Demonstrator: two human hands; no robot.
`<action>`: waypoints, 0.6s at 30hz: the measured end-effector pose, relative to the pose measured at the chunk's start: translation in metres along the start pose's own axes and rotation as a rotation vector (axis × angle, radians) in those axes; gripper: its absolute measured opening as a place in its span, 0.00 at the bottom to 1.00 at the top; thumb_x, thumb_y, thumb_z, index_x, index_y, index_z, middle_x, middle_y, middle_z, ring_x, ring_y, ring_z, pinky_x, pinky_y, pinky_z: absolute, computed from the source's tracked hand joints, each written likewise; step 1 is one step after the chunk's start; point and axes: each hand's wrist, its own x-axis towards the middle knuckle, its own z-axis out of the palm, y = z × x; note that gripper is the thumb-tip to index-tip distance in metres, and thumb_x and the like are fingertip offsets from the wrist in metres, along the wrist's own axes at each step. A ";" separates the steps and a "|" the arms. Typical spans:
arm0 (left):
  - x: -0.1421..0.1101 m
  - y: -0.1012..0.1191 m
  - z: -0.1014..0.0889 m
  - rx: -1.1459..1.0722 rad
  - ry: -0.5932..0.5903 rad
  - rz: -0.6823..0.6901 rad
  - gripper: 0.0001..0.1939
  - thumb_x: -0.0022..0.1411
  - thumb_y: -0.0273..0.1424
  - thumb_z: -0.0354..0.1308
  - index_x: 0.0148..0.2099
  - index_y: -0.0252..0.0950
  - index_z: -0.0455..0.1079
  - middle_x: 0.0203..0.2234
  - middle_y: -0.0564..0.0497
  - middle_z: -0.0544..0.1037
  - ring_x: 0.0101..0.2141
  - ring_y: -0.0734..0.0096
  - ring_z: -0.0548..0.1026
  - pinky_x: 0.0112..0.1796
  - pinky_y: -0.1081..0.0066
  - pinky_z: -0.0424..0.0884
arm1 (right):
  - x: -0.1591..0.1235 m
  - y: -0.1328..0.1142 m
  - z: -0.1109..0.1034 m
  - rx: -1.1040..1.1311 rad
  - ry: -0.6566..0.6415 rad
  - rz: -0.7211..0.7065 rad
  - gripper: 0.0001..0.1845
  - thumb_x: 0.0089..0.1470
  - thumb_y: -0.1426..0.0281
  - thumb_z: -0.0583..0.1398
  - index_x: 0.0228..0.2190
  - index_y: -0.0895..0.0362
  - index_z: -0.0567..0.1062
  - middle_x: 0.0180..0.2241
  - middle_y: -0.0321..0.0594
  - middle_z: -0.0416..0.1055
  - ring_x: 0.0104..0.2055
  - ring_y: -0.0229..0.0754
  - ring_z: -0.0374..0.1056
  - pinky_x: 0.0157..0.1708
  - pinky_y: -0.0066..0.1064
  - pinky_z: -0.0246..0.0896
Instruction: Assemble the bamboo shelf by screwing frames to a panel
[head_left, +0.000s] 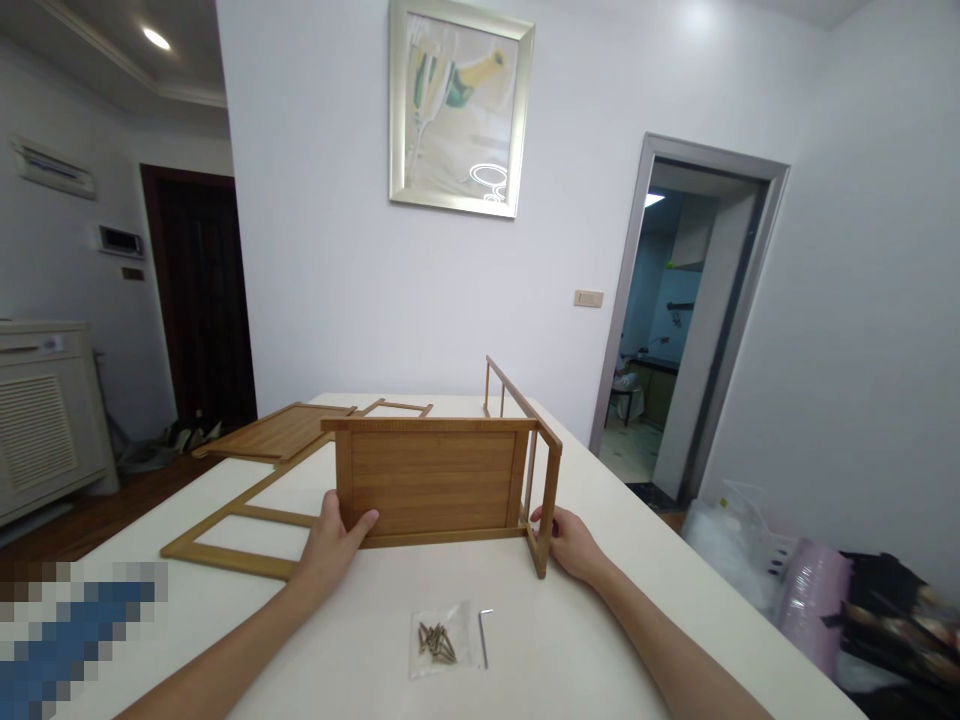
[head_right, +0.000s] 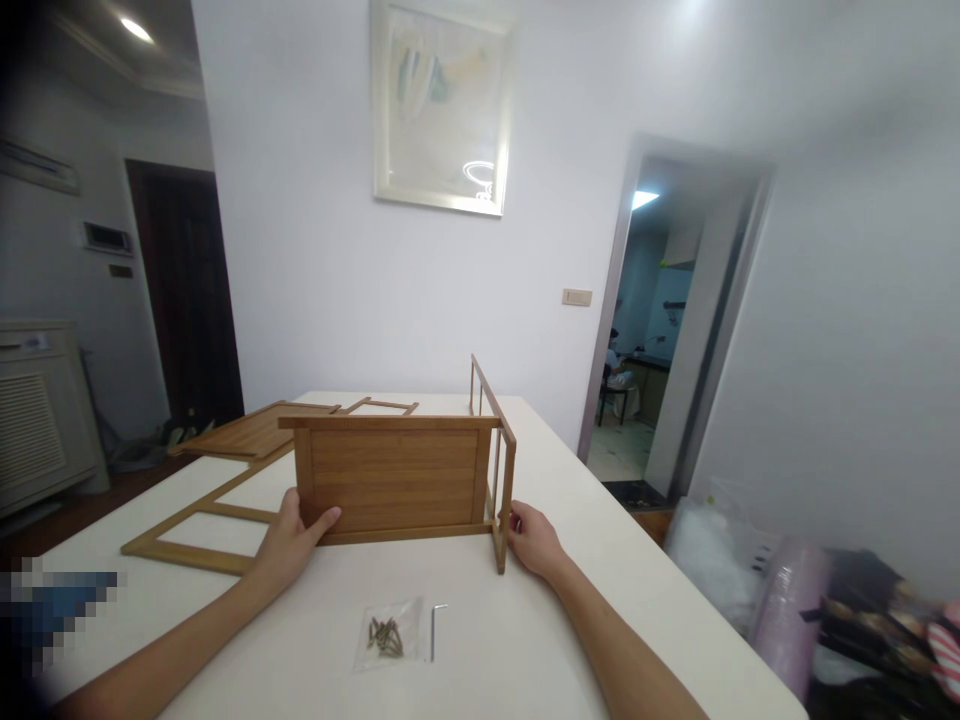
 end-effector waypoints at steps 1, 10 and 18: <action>0.000 0.000 0.000 -0.004 -0.002 -0.001 0.23 0.52 0.53 0.51 0.38 0.40 0.54 0.22 0.56 0.64 0.25 0.61 0.68 0.28 0.64 0.65 | 0.000 0.000 0.000 0.000 -0.002 -0.004 0.09 0.46 0.67 0.57 0.32 0.55 0.74 0.27 0.36 0.73 0.31 0.40 0.66 0.30 0.28 0.57; 0.001 -0.003 0.002 -0.005 0.008 0.004 0.22 0.52 0.53 0.52 0.37 0.41 0.53 0.19 0.58 0.61 0.23 0.62 0.67 0.27 0.66 0.64 | 0.001 -0.002 -0.001 -0.009 -0.016 -0.016 0.11 0.50 0.65 0.55 0.29 0.54 0.76 0.32 0.39 0.76 0.36 0.43 0.69 0.35 0.30 0.59; -0.001 -0.001 0.001 -0.020 0.012 0.022 0.22 0.53 0.52 0.52 0.38 0.41 0.53 0.20 0.58 0.62 0.24 0.63 0.67 0.27 0.67 0.64 | 0.000 -0.001 -0.001 -0.012 -0.013 0.004 0.12 0.47 0.67 0.57 0.35 0.54 0.76 0.30 0.37 0.76 0.33 0.41 0.69 0.33 0.29 0.59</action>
